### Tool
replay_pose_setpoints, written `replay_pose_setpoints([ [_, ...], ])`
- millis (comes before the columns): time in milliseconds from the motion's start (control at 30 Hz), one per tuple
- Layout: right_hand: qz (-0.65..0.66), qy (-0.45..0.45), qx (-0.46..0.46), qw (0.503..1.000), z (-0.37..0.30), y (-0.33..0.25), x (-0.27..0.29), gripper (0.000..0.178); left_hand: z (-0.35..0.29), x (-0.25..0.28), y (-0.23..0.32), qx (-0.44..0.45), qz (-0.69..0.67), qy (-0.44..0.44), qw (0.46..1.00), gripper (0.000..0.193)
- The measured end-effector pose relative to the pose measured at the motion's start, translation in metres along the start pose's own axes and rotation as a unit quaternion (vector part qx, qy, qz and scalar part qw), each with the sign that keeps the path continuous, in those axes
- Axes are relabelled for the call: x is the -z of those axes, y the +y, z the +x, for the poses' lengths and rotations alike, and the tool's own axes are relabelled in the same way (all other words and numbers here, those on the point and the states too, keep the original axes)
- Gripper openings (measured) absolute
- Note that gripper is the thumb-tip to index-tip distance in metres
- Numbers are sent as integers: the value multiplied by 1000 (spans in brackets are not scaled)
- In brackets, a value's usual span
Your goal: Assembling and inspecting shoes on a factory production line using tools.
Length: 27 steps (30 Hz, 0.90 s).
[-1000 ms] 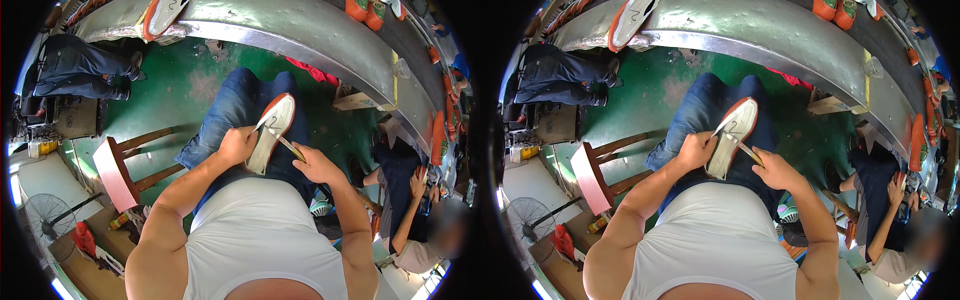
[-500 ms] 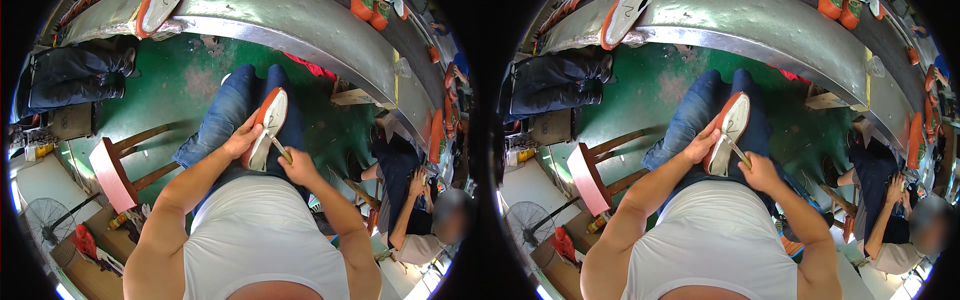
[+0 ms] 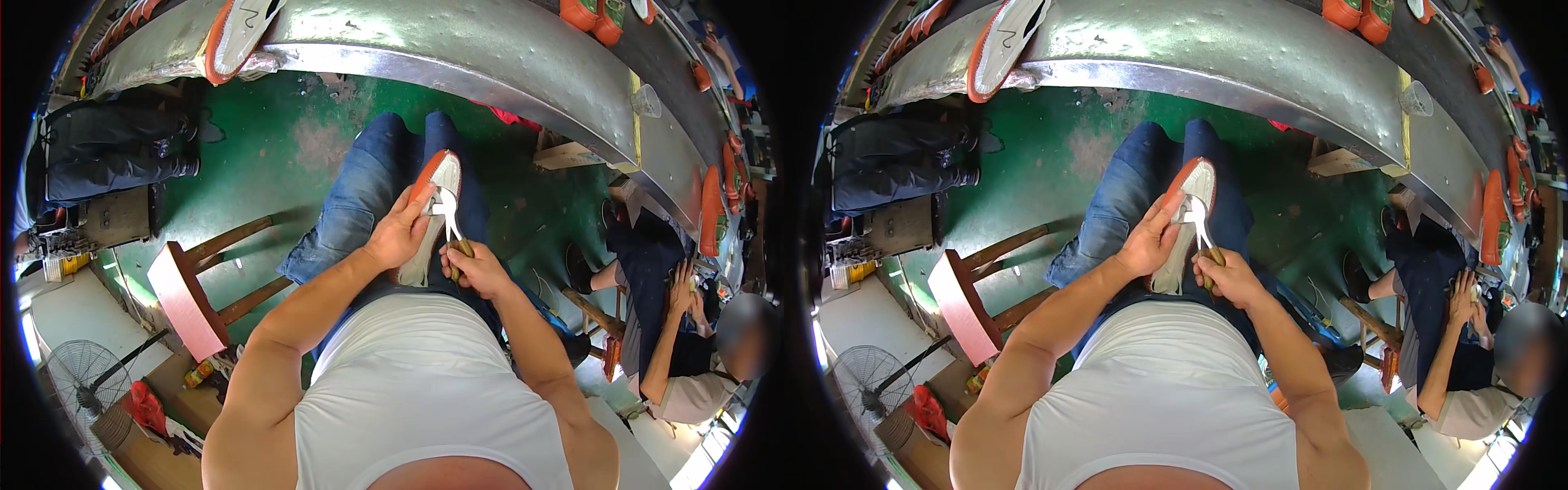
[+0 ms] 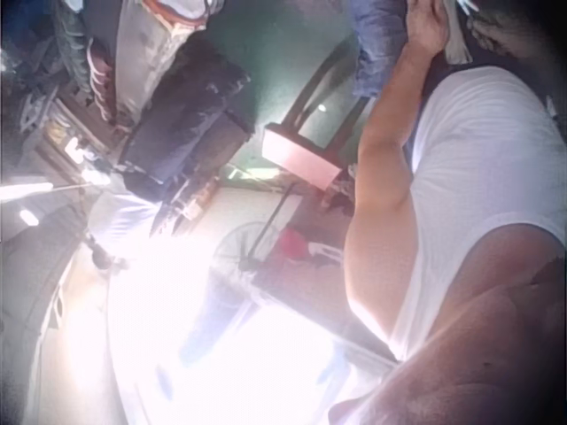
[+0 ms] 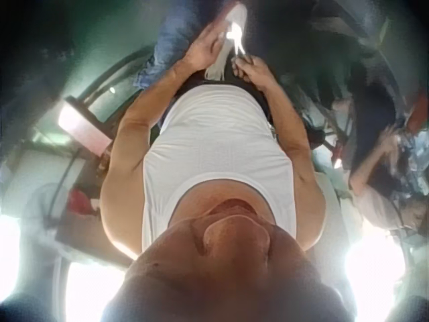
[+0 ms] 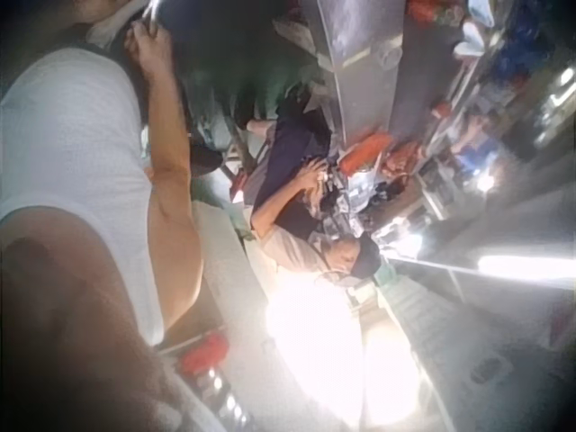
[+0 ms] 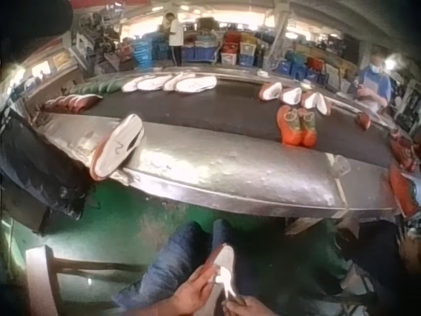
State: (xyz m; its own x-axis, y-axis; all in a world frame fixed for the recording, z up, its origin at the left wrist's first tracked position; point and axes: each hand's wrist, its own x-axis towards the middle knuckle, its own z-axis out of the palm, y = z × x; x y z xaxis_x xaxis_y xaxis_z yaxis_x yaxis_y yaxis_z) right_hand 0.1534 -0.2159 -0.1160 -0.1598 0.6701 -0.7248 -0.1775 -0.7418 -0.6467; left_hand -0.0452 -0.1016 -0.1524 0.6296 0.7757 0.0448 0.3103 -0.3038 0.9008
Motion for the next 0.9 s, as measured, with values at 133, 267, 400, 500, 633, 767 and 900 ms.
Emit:
replay_pose_setpoints([
  [133,208,-144,-53,966,-6,-2,30,33,7,14,20,31,71,-64,995,53],
  [267,115,-94,-41,988,-25,-28,33,39,10,15,19,21,138,-93,986,53],
  [400,-118,113,173,971,-1,-43,15,45,4,5,21,21,182,-75,980,60],
  [500,-301,86,113,943,18,-59,19,41,6,9,30,218,51,-74,972,71],
  [633,-358,106,297,879,4,-50,4,34,12,18,20,208,35,-115,971,81],
  [767,-256,32,104,961,-9,-42,12,28,27,31,-10,296,-289,-183,892,72],
  [900,-401,-53,11,914,-53,-61,12,25,41,44,-4,382,-290,-239,844,67],
])
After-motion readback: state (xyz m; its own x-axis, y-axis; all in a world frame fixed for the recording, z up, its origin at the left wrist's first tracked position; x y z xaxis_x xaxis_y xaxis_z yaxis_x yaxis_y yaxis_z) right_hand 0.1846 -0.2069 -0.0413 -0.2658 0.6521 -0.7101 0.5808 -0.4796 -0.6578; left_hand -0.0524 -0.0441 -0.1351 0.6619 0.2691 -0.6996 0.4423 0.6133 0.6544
